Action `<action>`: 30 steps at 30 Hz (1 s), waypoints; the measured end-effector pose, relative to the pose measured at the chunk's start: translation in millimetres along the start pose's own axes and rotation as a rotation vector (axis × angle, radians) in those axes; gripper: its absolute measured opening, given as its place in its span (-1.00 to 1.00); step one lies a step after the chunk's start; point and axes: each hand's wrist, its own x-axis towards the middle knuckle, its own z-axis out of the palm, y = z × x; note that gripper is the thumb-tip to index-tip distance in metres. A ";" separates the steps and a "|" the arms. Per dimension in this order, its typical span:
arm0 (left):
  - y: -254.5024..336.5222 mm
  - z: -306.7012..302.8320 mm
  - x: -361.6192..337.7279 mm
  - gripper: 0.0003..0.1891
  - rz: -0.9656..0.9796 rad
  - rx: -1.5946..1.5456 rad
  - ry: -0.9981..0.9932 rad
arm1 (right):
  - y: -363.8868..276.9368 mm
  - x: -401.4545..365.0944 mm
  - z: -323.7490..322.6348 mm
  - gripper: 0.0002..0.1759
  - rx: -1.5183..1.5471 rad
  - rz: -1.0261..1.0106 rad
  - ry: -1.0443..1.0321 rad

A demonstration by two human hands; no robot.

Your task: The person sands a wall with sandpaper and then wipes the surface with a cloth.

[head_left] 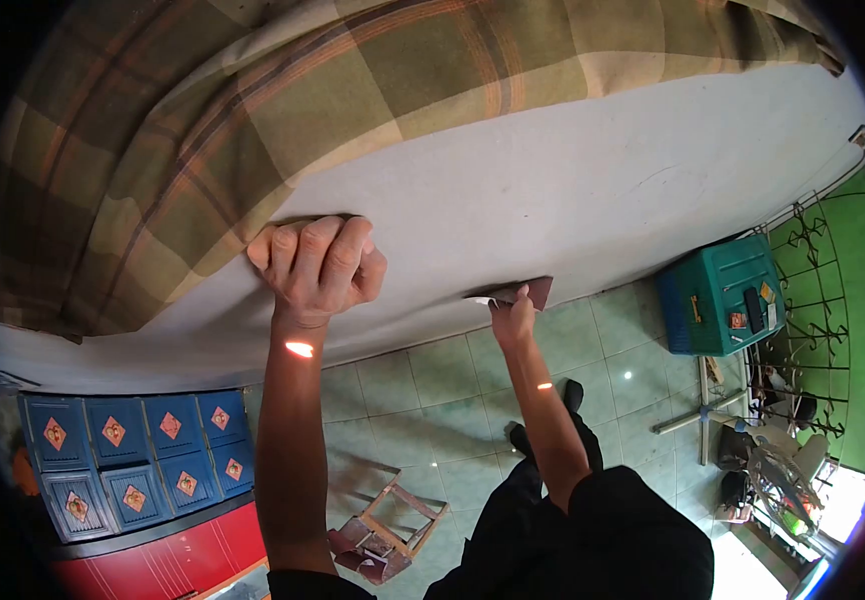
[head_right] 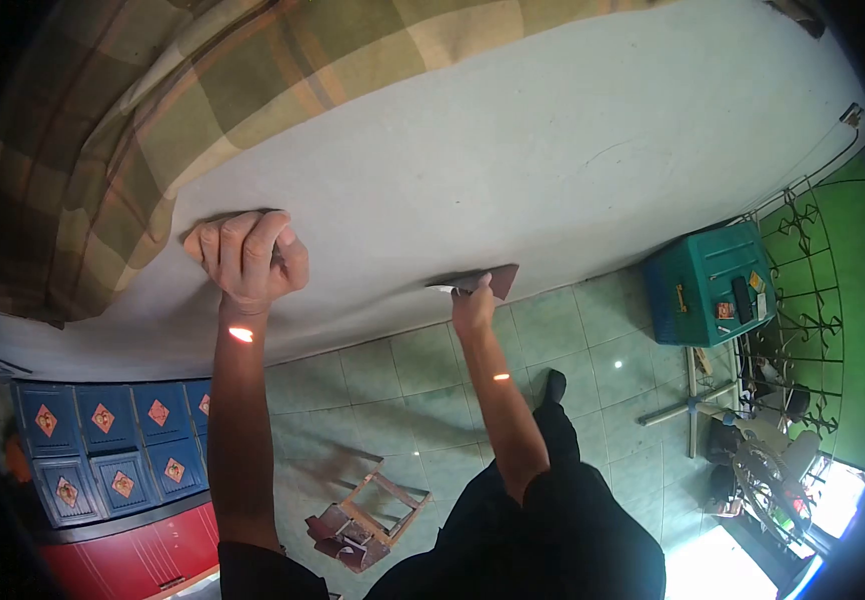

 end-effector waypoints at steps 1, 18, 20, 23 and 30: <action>-0.9 1.1 0.2 -0.89 -0.010 0.003 0.024 | -2.8 -25.3 16.7 -0.47 0.001 -0.057 -0.092; -0.6 0.7 1.7 -0.78 0.001 0.027 0.016 | -22.1 -52.5 44.9 -0.40 -0.042 -0.104 -0.020; -1.2 0.1 2.5 -0.76 0.012 0.029 0.020 | -15.0 -46.5 48.9 -0.40 -0.085 -0.132 0.055; -0.1 1.1 2.1 -0.75 0.002 0.026 0.020 | -4.3 -26.7 36.4 -0.43 -0.137 -0.144 0.149; -3.0 0.9 1.5 -0.74 0.004 0.056 0.014 | -36.4 -13.8 34.6 -0.45 -0.122 0.047 0.009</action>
